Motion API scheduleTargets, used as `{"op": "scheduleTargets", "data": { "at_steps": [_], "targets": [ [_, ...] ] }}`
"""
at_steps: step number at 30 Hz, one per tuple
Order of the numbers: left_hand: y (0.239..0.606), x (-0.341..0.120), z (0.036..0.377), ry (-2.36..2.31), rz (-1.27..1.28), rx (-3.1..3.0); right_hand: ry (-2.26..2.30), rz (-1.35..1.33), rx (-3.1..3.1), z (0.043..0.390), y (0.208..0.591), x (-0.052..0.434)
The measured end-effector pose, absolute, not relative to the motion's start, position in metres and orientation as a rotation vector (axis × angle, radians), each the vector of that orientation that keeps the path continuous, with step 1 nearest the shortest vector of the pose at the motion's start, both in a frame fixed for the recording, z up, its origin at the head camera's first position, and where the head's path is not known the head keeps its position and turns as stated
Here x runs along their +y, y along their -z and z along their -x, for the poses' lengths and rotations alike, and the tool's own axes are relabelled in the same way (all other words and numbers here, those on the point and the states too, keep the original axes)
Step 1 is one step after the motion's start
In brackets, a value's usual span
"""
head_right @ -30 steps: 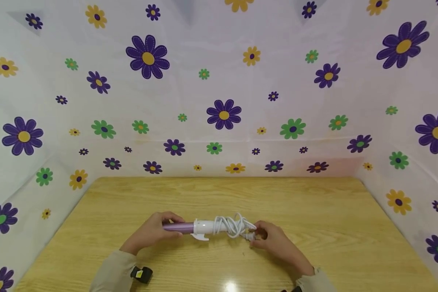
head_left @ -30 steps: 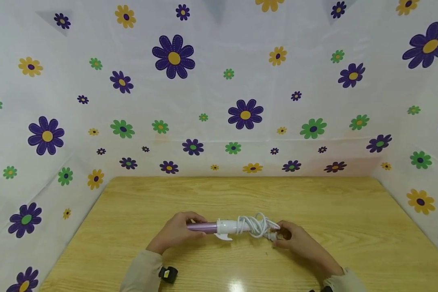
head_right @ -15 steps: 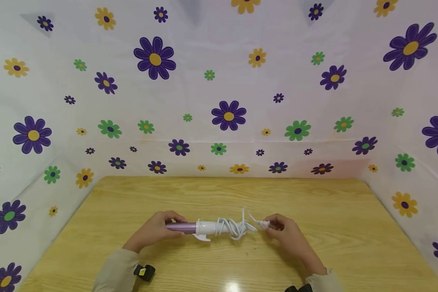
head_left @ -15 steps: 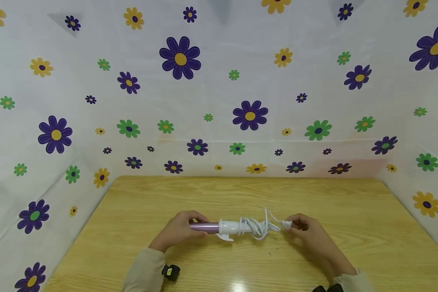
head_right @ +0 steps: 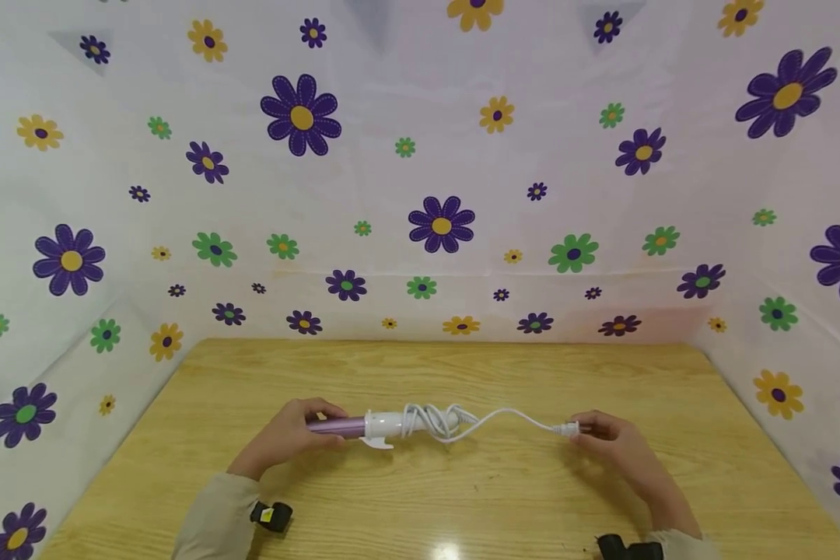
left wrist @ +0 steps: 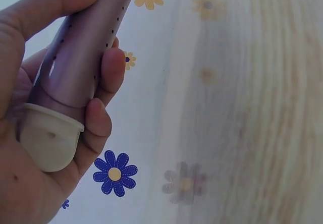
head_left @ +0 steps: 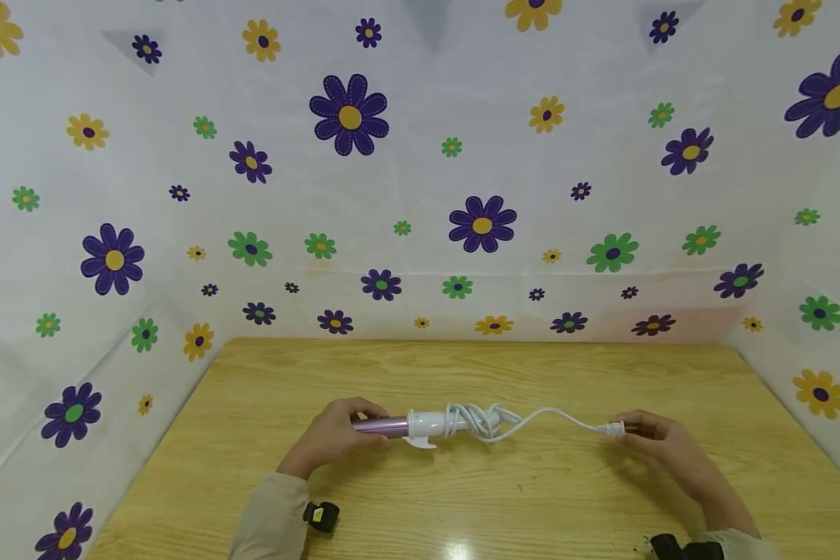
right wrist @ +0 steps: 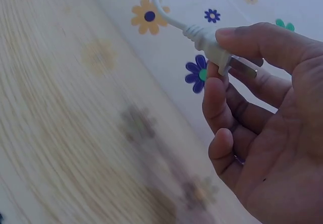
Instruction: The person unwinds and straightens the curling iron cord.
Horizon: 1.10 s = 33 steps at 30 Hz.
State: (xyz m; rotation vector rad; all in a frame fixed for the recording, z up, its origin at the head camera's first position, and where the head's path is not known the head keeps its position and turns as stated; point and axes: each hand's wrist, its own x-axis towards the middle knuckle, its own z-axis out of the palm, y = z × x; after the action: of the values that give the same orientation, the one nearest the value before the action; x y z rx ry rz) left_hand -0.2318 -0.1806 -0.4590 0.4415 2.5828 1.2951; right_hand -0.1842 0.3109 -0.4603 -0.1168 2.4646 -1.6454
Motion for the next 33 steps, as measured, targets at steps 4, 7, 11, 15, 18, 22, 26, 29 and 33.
{"op": "scheduleTargets", "data": {
  "at_steps": [4,7,11,15,18,22,26,29,33],
  "targets": [
    [0.458,-0.182,0.233,-1.296,-0.44,2.59,1.605,0.079,2.474,0.185,0.461,0.317],
    [0.457,-0.183,0.232,-1.301,-0.436,2.602,1.529,0.043,2.519,0.184,0.463,0.32],
    [0.455,-0.183,0.231,-1.31,-0.464,2.574,1.443,0.003,2.543,0.183,0.466,0.327],
    [0.455,-0.182,0.228,-1.322,-0.497,2.534,1.393,0.023,2.571,0.182,0.472,0.332],
    [0.457,-0.18,0.228,-1.33,-0.51,2.524,1.383,0.065,2.587,0.182,0.476,0.334],
    [0.462,-0.18,0.231,-1.326,-0.526,2.526,1.404,0.076,2.535,0.184,0.479,0.335],
    [0.465,-0.179,0.231,-1.311,-0.55,2.516,1.392,0.081,2.501,0.183,0.48,0.334],
    [0.466,-0.177,0.23,-1.302,-0.544,2.501,1.36,0.072,2.48,0.183,0.478,0.335],
    [0.464,-0.175,0.231,-1.305,-0.529,2.516,1.308,0.093,2.495,0.182,0.475,0.336]
  ]
}}
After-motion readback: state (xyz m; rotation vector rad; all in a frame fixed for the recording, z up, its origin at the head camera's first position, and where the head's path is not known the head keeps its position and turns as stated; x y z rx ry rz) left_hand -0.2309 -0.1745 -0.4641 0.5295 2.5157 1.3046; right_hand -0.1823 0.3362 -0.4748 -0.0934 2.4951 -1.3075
